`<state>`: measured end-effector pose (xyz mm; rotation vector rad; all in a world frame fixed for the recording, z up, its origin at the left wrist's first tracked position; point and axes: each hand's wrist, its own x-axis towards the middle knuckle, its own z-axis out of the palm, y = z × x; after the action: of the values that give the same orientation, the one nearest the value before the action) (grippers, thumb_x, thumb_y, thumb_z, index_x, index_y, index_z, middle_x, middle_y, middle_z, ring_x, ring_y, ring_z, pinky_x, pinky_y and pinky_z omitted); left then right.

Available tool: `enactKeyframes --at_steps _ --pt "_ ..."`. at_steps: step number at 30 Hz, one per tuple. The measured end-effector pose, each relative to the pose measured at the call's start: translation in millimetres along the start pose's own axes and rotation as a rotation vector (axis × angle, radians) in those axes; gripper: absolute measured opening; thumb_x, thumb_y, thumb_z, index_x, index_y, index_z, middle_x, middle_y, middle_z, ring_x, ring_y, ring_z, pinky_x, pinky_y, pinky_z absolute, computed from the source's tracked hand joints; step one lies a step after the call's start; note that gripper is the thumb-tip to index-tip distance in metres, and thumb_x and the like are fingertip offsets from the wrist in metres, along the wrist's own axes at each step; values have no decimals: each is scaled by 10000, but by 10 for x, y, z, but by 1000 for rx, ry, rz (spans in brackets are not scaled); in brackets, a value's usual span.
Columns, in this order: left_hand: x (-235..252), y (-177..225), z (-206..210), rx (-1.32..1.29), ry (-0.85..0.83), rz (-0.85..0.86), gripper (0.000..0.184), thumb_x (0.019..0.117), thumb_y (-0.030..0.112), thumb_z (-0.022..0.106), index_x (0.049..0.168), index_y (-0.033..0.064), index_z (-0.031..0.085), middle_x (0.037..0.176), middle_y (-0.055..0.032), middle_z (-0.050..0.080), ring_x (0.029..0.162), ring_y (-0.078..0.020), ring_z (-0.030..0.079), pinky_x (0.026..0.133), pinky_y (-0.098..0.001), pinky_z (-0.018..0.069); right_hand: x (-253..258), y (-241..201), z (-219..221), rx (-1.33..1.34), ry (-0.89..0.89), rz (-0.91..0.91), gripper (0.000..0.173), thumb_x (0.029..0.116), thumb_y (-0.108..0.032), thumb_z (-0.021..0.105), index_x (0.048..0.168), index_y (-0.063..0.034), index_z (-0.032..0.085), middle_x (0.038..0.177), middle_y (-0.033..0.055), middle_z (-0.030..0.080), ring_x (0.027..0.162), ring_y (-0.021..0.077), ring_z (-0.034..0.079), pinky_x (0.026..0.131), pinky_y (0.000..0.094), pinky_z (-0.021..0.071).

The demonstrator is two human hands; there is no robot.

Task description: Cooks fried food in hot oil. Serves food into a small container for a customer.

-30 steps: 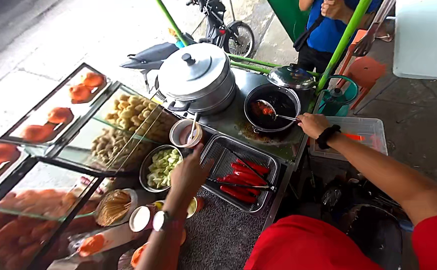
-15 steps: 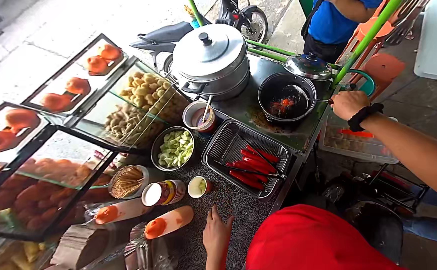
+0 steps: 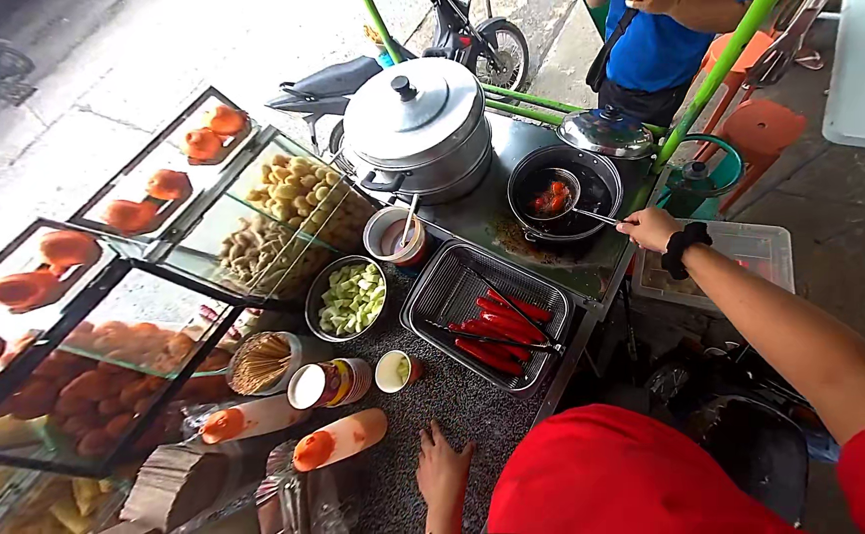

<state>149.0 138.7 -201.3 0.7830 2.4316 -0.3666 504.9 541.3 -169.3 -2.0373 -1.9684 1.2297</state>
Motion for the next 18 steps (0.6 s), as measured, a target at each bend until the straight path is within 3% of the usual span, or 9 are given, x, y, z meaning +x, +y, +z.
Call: enactKeyframes --at_steps 2,5,8,11,15,18 --pt "5 -4 1 2 -4 -1 1003 848 447 814 1607 63 282 1634 -253 289 1369 -452 488 1070 -576 445 -18 39 14 -5 3 -19 404 1086 -304 519 1238 37 675 991 238 697 827 361 652 809 556 503" --pt "4 0 1 9 -17 0 996 854 457 806 1607 67 284 1636 -254 283 1365 -446 495 1065 -576 448 -50 51 17 -22 45 -29 395 1089 -274 514 1237 53 678 1049 277 702 945 426 678 912 606 488" --pt "-24 22 -61 -40 14 49 924 881 437 784 1585 43 334 1631 -226 318 1389 -418 483 1096 -578 421 -94 64 -7 -15 43 -33 393 1085 -279 523 1249 42 678 1039 267 702 920 405 675 891 594 495" --pt "-124 185 -259 -143 174 208 761 946 353 728 1537 -6 410 1593 -235 385 1369 -436 498 1098 -593 403 -142 72 -19 -9 60 -19 390 1083 -282 529 1273 26 673 1048 264 706 931 411 682 898 598 499" --pt "-222 562 -529 -221 408 477 599 976 257 689 1466 -35 506 1504 -240 507 1249 -458 593 1028 -599 452 -216 66 -26 -23 43 -29 392 1086 -281 524 1278 29 667 1023 255 699 870 386 666 838 571 507" --pt "-215 876 -595 -244 459 650 505 977 184 672 1424 -23 564 1461 -223 559 1194 -443 633 983 -583 486 -237 77 -4 -34 56 -31 391 1087 -263 520 1280 46 661 1066 284 698 941 437 674 897 612 494"
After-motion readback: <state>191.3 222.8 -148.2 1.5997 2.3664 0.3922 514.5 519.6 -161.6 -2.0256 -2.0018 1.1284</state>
